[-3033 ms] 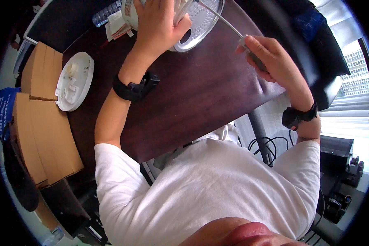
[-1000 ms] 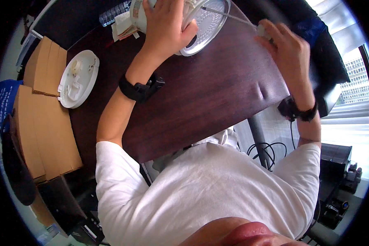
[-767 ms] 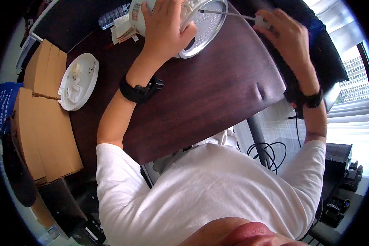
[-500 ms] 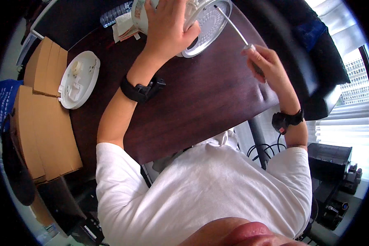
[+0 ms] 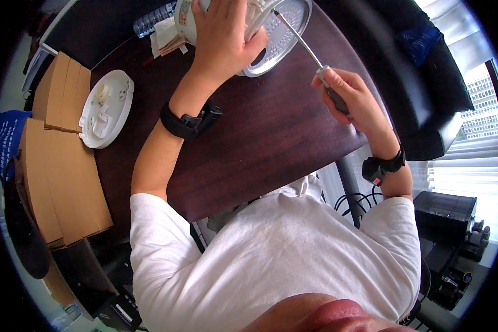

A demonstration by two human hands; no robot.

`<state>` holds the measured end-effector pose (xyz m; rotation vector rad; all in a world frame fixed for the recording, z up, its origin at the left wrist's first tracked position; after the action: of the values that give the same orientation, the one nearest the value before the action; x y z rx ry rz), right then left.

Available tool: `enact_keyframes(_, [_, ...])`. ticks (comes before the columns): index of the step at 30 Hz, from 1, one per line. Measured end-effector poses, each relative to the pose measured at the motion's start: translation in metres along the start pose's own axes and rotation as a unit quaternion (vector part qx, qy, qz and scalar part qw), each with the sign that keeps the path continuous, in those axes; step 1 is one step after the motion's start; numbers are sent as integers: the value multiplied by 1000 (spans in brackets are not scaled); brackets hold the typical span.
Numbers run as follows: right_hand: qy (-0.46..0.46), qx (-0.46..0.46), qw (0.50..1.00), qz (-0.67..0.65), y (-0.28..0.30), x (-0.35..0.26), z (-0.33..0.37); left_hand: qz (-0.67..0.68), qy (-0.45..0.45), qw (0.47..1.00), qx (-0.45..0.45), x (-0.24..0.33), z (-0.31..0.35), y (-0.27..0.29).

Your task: The person uses a screwdriver to remove screws from the lid and body of a white rice cooker. They remove the lid, then the outer casing, exposing the internal components.

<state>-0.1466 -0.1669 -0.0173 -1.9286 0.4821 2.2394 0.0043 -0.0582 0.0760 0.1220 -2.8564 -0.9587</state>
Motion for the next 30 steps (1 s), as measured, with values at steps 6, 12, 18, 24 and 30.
enact_keyframes(6, [15, 7, 1000, 23, 1, -4, 1, -12, 12, 1000, -8, -1, 0, -2])
enact_keyframes(12, [28, 10, 999, 44, 1, -4, -1, 4, 15, 1000, -11, -2, -1, -2])
enact_keyframes(18, [24, 18, 998, 46, 0, -5, 0, -5, 9, 1000, -13, 0, 0, -2])
enact_keyframes(24, [30, 16, 998, 44, -1, -5, 0, 3, 0, 1000, -2, 1, -1, 0])
enact_keyframes(30, [23, 31, 997, 62, 3, -6, 1, 27, -2, 1000, 4, 0, -1, 1])
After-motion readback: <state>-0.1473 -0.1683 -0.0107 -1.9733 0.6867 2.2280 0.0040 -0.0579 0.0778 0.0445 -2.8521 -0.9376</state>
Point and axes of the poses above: each hand's wrist, its own z-axis away from the middle knuckle, its own y-axis out of the back of the hand, x = y × z, the point moved 10 cm from there along -z, towards the middle knuckle, and after that the axes turned 1 degree about -z, right-handed, at the moved point
